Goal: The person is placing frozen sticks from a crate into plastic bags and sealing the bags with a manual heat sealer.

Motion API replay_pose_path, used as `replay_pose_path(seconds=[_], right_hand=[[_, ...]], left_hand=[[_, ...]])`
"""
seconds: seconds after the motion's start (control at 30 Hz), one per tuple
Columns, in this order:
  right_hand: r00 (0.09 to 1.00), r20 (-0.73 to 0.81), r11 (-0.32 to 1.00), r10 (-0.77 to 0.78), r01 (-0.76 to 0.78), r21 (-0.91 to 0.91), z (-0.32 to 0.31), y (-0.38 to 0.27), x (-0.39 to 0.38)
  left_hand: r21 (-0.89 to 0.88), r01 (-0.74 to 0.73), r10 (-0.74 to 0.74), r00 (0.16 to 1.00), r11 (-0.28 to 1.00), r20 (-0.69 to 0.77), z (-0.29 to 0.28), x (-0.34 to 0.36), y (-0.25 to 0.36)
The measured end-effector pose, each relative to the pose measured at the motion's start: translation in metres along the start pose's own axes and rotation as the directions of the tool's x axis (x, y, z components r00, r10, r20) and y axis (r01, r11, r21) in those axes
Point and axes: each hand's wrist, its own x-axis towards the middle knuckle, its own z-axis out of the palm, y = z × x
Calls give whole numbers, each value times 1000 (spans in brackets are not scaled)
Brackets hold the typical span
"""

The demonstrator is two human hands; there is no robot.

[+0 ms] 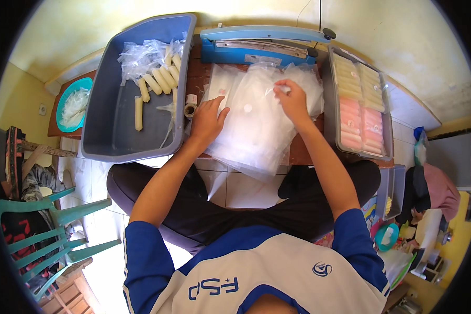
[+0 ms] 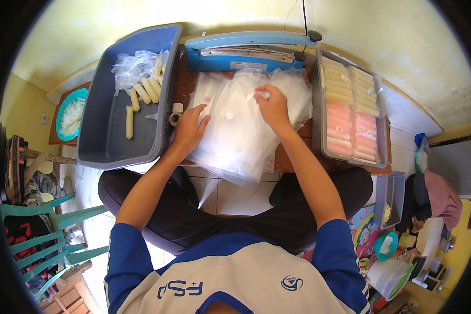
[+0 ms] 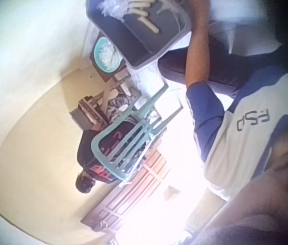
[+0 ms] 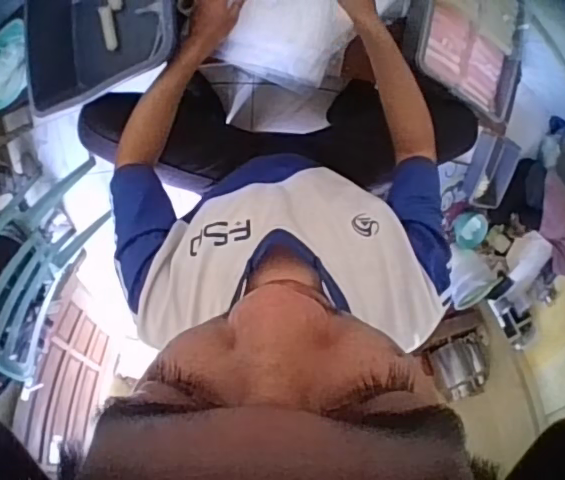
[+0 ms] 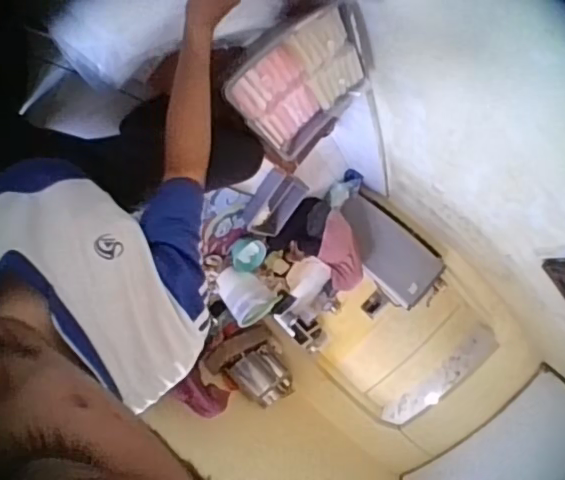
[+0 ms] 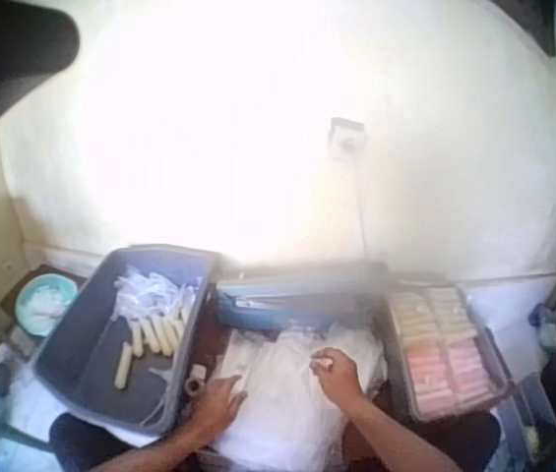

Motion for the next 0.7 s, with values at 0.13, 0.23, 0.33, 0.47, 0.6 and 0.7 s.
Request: replay_pose_path(seconds=[0.13, 0.23, 0.33, 0.47, 0.6, 0.7], right_hand=[[965, -192, 960, -176, 211, 184, -26, -46, 21], [858, -291, 904, -423, 422, -71, -46, -93, 26], [640, -167, 662, -750, 722, -202, -50, -111, 19], [627, 287, 585, -724, 779, -226, -23, -87, -26], [577, 466, 596, -671, 793, -124, 6, -8, -71], [461, 611, 577, -644, 817, -8, 11, 7, -82]], left_hand=[[-131, -57, 40, 991, 990, -130, 2, 2, 4], [-279, -29, -14, 988, 960, -151, 2, 3, 5], [-505, 108, -143, 989, 856, -31, 7, 1, -2], [-804, 495, -231, 868, 330, 440, 6, 4, -6], [-735, 665, -216, 743, 131, 634, 1, 4, 10], [-729, 681, -190, 727, 72, 660, 1, -2, 10]])
